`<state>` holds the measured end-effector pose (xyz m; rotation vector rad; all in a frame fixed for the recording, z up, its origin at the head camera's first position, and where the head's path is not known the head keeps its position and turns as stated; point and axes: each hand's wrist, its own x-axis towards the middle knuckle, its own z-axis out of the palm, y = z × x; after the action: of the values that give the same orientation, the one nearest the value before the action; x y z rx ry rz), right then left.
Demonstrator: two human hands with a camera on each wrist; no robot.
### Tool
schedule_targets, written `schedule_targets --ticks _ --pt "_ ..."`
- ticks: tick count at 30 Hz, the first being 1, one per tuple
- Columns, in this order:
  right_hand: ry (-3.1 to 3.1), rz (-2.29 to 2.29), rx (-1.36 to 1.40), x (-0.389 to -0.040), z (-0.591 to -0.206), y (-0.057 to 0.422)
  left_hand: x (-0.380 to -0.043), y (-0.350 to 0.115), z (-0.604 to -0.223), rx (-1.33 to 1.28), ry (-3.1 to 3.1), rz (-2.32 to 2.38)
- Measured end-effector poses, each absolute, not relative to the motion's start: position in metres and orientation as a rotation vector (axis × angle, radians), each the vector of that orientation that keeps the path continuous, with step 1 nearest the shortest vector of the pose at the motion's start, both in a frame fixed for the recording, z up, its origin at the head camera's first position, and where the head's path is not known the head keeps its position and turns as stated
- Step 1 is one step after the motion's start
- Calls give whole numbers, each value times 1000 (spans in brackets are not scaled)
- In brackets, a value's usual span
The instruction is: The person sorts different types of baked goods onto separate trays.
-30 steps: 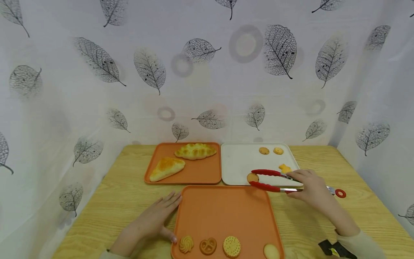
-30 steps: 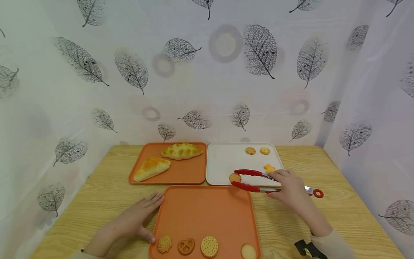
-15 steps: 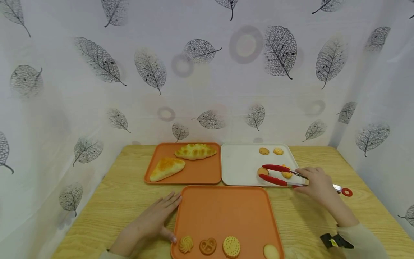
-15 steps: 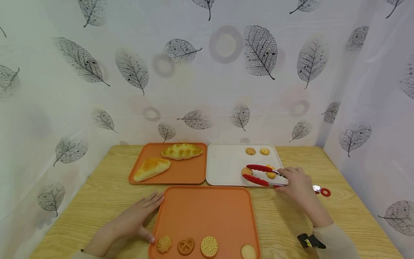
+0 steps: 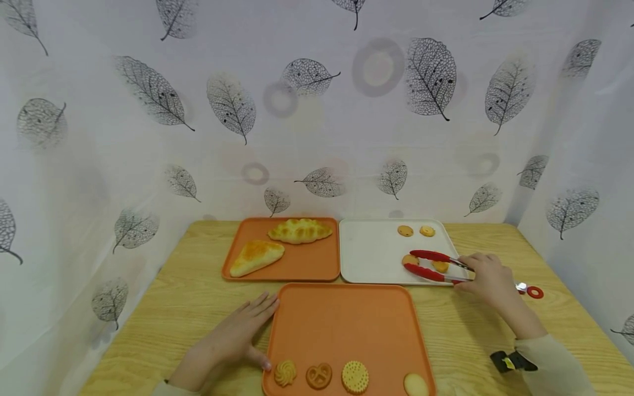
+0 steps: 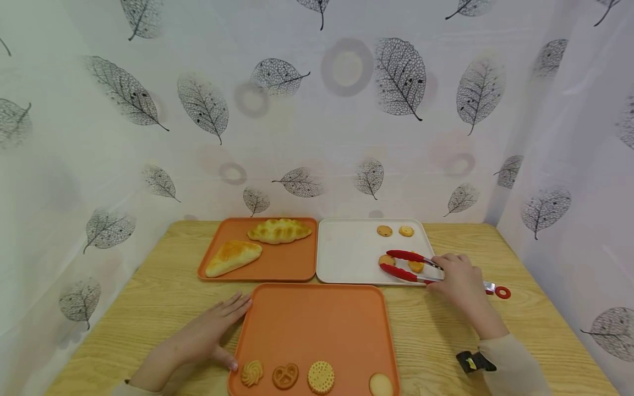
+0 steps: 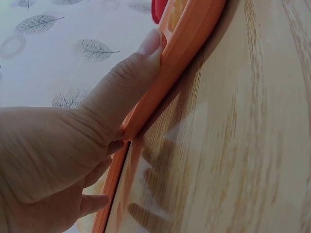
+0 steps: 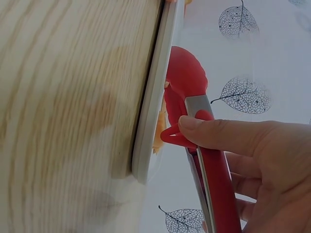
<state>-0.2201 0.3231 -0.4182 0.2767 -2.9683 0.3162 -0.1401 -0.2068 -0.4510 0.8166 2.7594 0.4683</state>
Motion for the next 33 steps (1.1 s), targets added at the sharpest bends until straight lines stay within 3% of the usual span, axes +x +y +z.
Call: schedule_targets --ticks 19,33 --pt "-2987 308 235 -217 -411 324 -140 -206 -450 813 2758 472" --pt "-2822 411 495 -192 -393 294 -139 -206 -450 818 2766 463"
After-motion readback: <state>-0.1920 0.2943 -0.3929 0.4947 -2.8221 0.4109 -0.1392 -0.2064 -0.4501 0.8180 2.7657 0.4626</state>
